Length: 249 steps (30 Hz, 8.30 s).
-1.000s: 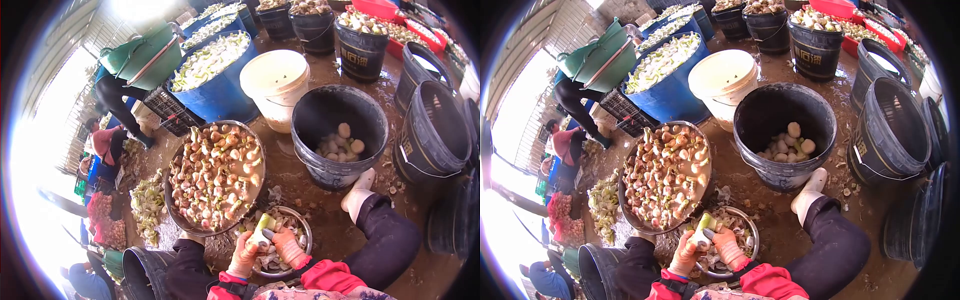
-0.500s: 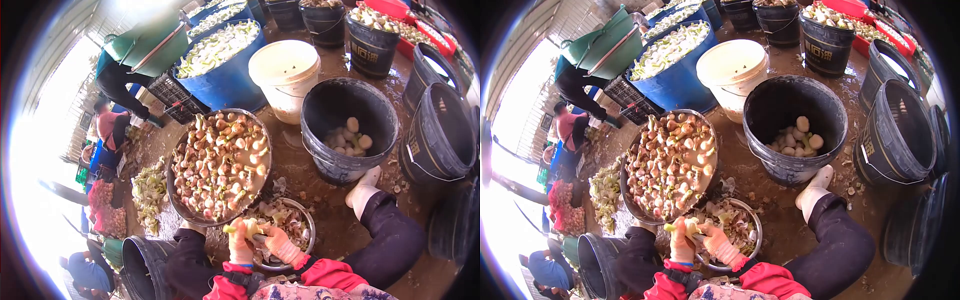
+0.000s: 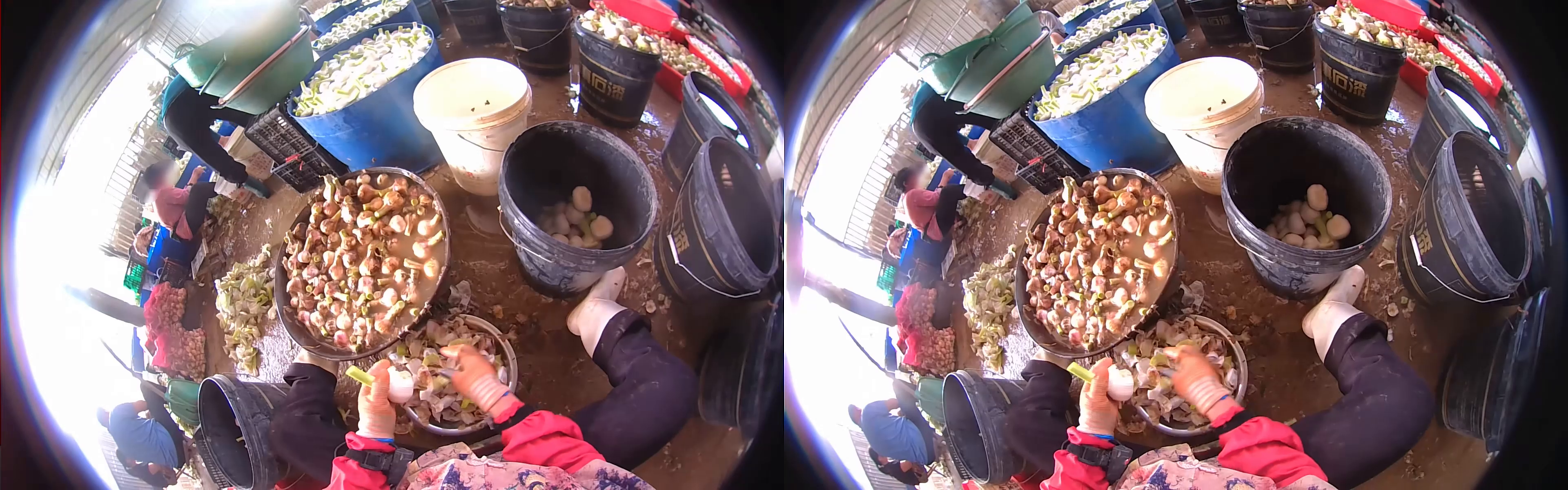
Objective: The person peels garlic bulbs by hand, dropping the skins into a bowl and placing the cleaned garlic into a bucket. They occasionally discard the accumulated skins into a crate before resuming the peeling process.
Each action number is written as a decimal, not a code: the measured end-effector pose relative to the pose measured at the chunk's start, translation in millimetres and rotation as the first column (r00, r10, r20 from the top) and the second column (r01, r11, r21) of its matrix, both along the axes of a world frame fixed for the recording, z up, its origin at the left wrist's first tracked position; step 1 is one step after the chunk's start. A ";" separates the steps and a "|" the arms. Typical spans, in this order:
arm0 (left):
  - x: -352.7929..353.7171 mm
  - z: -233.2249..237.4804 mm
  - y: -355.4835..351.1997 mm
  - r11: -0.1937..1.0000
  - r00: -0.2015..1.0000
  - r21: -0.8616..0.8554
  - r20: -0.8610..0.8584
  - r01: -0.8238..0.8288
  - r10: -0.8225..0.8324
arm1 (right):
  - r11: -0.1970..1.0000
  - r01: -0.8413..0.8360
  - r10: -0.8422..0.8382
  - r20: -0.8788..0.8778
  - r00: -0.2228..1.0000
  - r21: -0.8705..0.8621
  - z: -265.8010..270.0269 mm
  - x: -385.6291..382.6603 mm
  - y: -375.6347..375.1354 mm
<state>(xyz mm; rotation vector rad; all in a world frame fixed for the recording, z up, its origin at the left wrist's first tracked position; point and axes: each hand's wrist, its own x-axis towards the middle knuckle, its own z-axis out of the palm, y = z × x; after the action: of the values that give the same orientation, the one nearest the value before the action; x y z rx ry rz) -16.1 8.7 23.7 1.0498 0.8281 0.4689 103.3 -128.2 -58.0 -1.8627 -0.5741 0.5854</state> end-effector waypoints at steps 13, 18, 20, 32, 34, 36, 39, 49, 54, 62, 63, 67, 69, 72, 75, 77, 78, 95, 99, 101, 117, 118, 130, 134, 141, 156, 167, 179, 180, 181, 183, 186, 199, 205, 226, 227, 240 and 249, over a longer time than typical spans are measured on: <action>5.2 10.3 -19.8 0.986 0.987 -0.027 0.003 0.163 -0.163 | 0.987 0.087 -0.056 -0.219 0.974 0.138 -4.6 -18.0 14.6; 1.8 -2.3 -10.7 0.997 0.998 0.061 -0.036 0.052 -0.050 | 0.989 0.074 -0.008 -0.461 0.888 0.126 33.8 -12.8 5.8; 2.7 -11.3 -14.4 0.993 0.997 0.116 -0.080 0.031 -0.022 | 0.978 0.044 -0.002 -0.202 0.979 0.203 32.6 -29.6 14.1; 13.6 2.3 -26.1 0.996 0.992 -0.063 0.107 -0.060 0.067 | 0.998 0.063 -0.065 -0.237 0.969 -0.018 13.8 -19.0 12.5; 12.8 3.6 -24.9 0.997 0.994 -0.045 0.091 -0.058 0.062 | 0.997 0.079 -0.074 -0.382 0.921 -0.002 17.6 -20.6 13.4; 14.9 6.2 -28.6 0.996 0.996 0.026 -0.035 -0.081 0.082 | 0.960 0.108 -0.108 -0.018 0.994 0.260 17.2 -34.9 19.9; 8.2 -17.1 -29.6 0.957 0.993 0.286 -0.097 -0.043 0.073 | 0.990 0.010 0.008 -0.131 0.991 0.138 40.5 -30.7 19.4; 7.5 -10.0 -18.6 0.969 0.998 -0.239 -0.032 0.053 -0.063 | 0.974 0.116 -0.025 -0.416 0.909 0.195 -6.0 -18.2 15.0; 7.2 -16.6 -20.1 0.942 0.893 -0.102 -0.300 0.321 -0.336 | 0.972 0.089 0.020 -0.452 0.892 0.219 12.9 -27.2 22.2; 16.7 -3.8 -26.8 0.472 0.607 0.451 -0.754 0.757 -0.253 | 0.962 0.082 0.091 -0.592 0.801 0.259 8.0 -15.7 15.2; 17.3 -5.9 -26.9 0.469 0.606 0.452 -0.753 0.759 -0.255 | 0.956 0.098 0.082 -0.575 0.814 0.275 11.7 -17.7 15.4; 14.0 -16.9 -24.8 0.444 0.671 0.534 -0.699 0.720 -0.246 | 0.952 0.151 -0.007 -0.471 0.882 0.268 6.5 -28.0 20.5; 7.8 -15.3 -29.8 0.786 0.856 0.367 -0.358 0.497 -0.374 | 0.917 0.247 0.009 -0.635 0.772 0.314 27.6 -19.6 14.9; 16.2 26.7 -37.0 0.910 0.967 -0.332 0.031 0.250 -0.254 | 0.912 0.146 0.122 -0.594 0.795 0.382 48.4 -2.2 -3.7; 14.7 26.3 -27.0 0.833 0.978 -0.513 0.128 0.207 -0.164 | 0.817 0.231 0.223 -0.659 0.718 0.529 25.8 -2.1 -4.4; 15.9 11.6 -19.3 0.817 0.986 -0.552 0.093 0.164 -0.135 | 0.712 0.455 0.411 -0.843 0.347 0.535 40.0 1.0 -6.8; 12.8 5.7 -16.4 0.817 0.986 -0.552 0.094 0.168 -0.139 | 0.710 0.457 0.411 -0.842 0.349 0.536 41.5 2.5 -7.9; 9.6 -20.7 -36.2 0.955 0.996 0.284 0.010 0.082 -0.088 | 0.890 0.359 -0.111 -0.628 0.770 0.283 43.0 -24.0 10.8; 2.0 -15.5 -15.9 0.890 0.989 0.433 -0.035 0.145 -0.144 | 0.921 0.078 0.087 -0.396 0.914 0.382 51.6 -36.6 8.8; -2.9 -17.3 -1.9 0.835 0.984 0.522 -0.063 0.173 -0.165 | 0.861 -0.019 0.215 -0.331 0.919 0.508 50.3 -46.7 11.4; -16.1 19.8 9.8 0.967 0.964 -0.033 0.093 0.251 -0.247 | 0.989 -0.123 0.139 -0.264 0.955 0.078 5.8 -0.9 0.0; -15.1 18.5 11.0 0.945 0.944 0.034 0.044 0.325 -0.327 | 0.965 -0.080 0.199 -0.506 0.839 0.248 16.4 -8.1 4.8; 3.1 17.7 10.2 0.865 0.878 0.174 0.001 0.471 -0.479 | 0.936 -0.056 0.193 -0.375 0.906 0.347 55.7 -8.2 6.0; -2.5 16.3 21.4 0.941 0.940 0.108 0.078 0.322 -0.331 | 0.866 0.231 0.239 -0.773 0.587 0.444 70.7 4.7 -5.1; -17.1 -2.7 26.7 0.975 0.951 -0.192 0.305 0.116 -0.053 | 0.540 0.639 0.374 -0.836 0.402 0.548 66.3 27.9 -22.6; 111.5 -16.9 34.5 0.755 0.874 0.504 -0.003 0.421 -0.486 | 0.956 -0.225 0.261 -0.203 0.944 0.187 -17.1 -16.7 -5.7; 273.1 -72.3 111.4 0.760 0.678 0.063 -0.502 0.647 -0.536 | 0.970 -0.211 0.238 -0.641 0.730 0.119 -2.6 7.9 11.9; 213.4 -59.2 116.2 0.682 0.622 -0.060 -0.358 0.729 -0.696 | 0.975 0.157 0.033 -0.805 0.592 0.155 -43.7 5.7 22.1; 199.1 -27.3 100.1 0.718 0.682 -0.086 -0.252 0.691 -0.687 | 0.975 0.179 -0.012 -0.771 0.637 0.133 -35.6 10.4 19.7; 181.1 -14.7 89.9 0.761 0.747 -0.092 -0.146 0.642 -0.648 | 0.937 0.320 -0.071 -0.826 0.559 0.137 -34.4 11.7 21.8; 136.5 -12.1 76.2 0.815 0.825 -0.143 0.027 0.562 -0.565 | 0.858 0.467 -0.143 -0.772 0.620 0.216 -27.4 19.0 21.2; 83.7 -10.1 52.1 0.831 0.874 -0.273 0.197 0.485 -0.445 | 0.791 0.558 -0.026 -0.899 0.438 0.250 11.9 29.8 11.1; 42.1 -3.1 -32.8 0.105 0.725 0.725 -0.646 0.680 -0.238 | 0.958 0.267 -0.150 -0.613 0.776 0.104 37.9 -0.5 5.9; 33.7 -7.2 -28.0 0.957 0.960 0.101 -0.096 0.274 -0.264 | 0.864 0.360 -0.095 -0.588 0.803 0.352 12.5 -11.7 9.9; 28.3 -6.8 -9.2 0.833 0.964 -0.485 0.120 0.267 -0.239 | 0.900 0.277 -0.004 -0.630 0.777 0.337 19.8 -2.6 3.6; 29.1 -3.5 -8.4 0.810 0.964 -0.525 0.106 0.262 -0.244 | 0.902 0.240 0.023 -0.594 0.804 0.359 23.1 -0.7 1.4; 58.1 -16.0 -9.8 0.988 0.991 -0.117 -0.098 -0.098 0.087 | 0.969 0.154 -0.004 -0.609 0.793 0.194 28.0 -9.7 6.4; 58.9 -21.9 14.7 0.981 0.991 0.152 -0.042 -0.117 0.125 | 0.924 0.195 0.132 -0.754 0.644 0.328 25.4 -14.6 9.0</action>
<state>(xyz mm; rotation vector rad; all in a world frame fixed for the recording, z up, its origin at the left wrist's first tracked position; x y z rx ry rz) 42.8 23.4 1.8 1.1577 0.9165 0.6170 88.6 -119.2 -32.7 -1.0803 -0.0543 1.0807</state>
